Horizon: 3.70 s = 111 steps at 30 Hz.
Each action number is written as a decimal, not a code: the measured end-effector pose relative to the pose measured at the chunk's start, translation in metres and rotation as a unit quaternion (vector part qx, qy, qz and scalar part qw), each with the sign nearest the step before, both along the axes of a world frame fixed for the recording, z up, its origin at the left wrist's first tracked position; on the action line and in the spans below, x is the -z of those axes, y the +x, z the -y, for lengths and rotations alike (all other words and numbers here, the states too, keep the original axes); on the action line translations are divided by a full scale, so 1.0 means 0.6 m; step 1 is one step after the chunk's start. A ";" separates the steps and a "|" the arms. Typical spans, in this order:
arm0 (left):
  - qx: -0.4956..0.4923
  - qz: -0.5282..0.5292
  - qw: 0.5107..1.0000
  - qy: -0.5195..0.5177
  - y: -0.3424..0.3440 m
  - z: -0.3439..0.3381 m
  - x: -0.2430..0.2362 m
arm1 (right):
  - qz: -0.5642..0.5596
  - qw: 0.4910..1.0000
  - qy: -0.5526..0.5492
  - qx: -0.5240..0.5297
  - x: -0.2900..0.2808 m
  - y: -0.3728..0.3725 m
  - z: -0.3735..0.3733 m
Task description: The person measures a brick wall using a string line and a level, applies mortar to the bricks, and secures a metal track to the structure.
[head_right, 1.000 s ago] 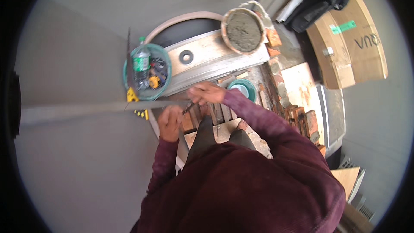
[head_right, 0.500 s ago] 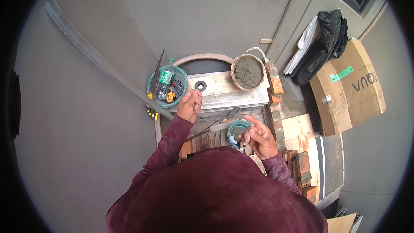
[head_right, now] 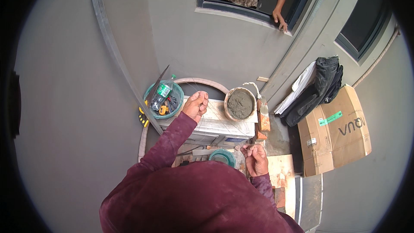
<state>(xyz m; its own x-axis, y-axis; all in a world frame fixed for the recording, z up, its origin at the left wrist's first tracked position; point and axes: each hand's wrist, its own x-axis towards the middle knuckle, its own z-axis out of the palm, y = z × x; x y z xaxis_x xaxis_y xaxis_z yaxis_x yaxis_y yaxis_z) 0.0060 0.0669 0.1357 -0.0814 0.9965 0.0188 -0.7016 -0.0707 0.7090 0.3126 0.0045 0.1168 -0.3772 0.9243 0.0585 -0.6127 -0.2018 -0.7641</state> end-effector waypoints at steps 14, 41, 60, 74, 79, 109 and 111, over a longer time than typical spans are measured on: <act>-0.073 0.133 0.988 -0.009 0.017 -0.009 0.018 | 0.010 0.999 -0.013 0.052 0.024 0.002 -0.025; -0.094 -0.136 0.971 -0.173 -0.142 0.144 0.122 | 0.244 0.898 -0.138 -0.340 0.109 -0.191 -0.066; -0.002 -0.247 0.939 -0.239 -0.243 0.122 0.155 | 0.593 0.650 0.345 -0.327 0.226 -0.589 -0.299; -0.047 -0.216 0.936 -0.275 -0.244 0.165 0.173 | 0.809 0.404 0.345 -0.251 0.392 -0.816 -0.368; -0.054 -0.172 0.963 -0.201 -0.258 0.136 0.182 | 0.712 0.389 0.326 -0.485 0.185 -0.732 -0.413; -0.143 -0.253 0.954 -0.075 -0.291 0.031 0.043 | 0.320 0.876 0.053 -0.357 -0.047 -0.194 -0.172; -0.114 -0.282 0.951 -0.059 -0.274 0.021 0.017 | 0.377 0.845 0.106 -0.365 -0.044 -0.167 -0.145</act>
